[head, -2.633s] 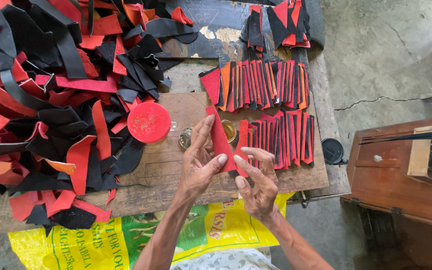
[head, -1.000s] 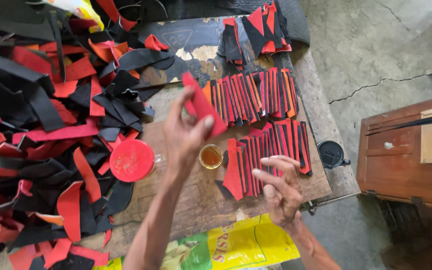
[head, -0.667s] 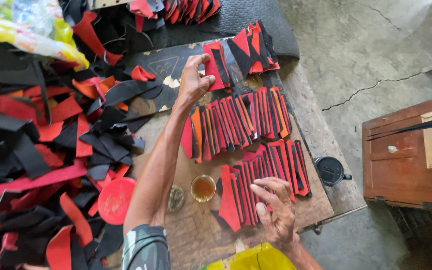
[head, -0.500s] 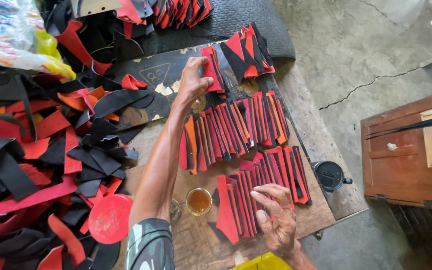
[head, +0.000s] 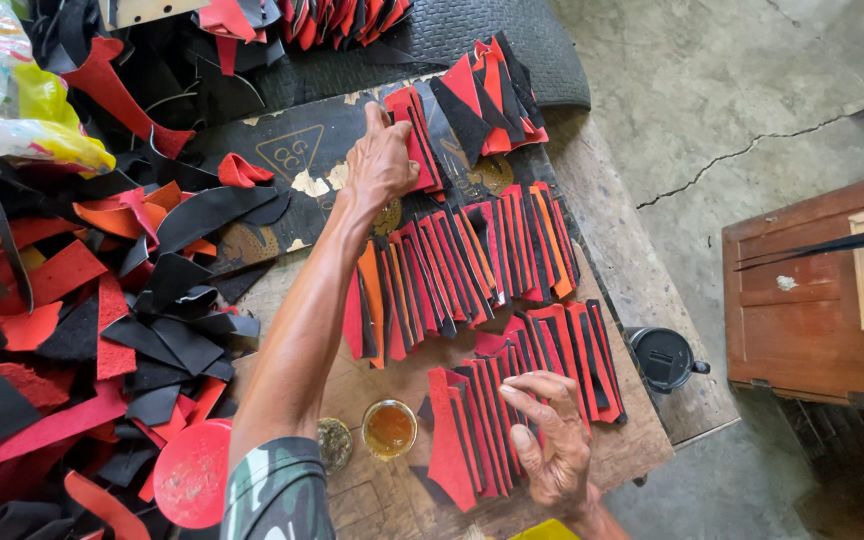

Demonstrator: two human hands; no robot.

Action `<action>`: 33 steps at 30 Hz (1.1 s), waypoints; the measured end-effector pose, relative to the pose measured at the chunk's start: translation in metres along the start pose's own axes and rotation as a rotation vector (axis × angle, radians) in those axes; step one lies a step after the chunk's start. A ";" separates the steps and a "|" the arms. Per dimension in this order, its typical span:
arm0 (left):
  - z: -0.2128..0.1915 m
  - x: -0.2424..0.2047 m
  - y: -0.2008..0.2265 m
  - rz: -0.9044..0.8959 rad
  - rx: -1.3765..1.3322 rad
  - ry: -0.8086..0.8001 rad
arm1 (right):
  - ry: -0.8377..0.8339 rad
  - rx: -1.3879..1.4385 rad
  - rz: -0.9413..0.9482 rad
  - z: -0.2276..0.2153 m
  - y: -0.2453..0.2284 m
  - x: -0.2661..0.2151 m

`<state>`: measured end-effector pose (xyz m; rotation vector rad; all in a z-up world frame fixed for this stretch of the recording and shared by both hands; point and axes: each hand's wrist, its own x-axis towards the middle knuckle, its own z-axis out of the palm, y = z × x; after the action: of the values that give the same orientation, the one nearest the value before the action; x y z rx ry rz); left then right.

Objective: The person repeatedly picks red and black foam pieces from a pile, folds them, and places them into a growing stack on the table. The hands handle each piece individually, folding it before stacking it with others.

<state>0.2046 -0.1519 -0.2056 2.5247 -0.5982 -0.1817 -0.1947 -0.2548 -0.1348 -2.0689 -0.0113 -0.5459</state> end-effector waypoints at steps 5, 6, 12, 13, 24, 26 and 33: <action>-0.004 0.002 0.004 0.094 0.116 -0.057 | 0.017 0.012 0.006 0.002 0.004 0.005; -0.005 0.006 0.002 0.112 0.135 -0.070 | 0.016 0.014 0.007 0.002 0.006 0.007; 0.016 0.052 0.012 0.184 -0.027 0.227 | 0.039 0.036 0.030 0.000 0.015 0.006; 0.024 0.059 0.017 0.148 0.031 0.186 | 0.041 0.042 0.034 0.001 0.016 0.005; 0.078 0.117 0.013 0.081 0.218 0.059 | 0.086 0.092 0.114 0.006 0.033 0.000; 0.078 0.118 0.015 0.089 0.224 0.070 | 0.092 0.108 0.112 0.008 0.035 0.000; 0.063 0.104 0.021 0.135 0.121 0.184 | 0.073 0.107 0.098 0.009 0.036 0.003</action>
<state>0.2739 -0.2441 -0.2490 2.5681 -0.7202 0.1380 -0.1810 -0.2673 -0.1666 -1.9338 0.1010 -0.5479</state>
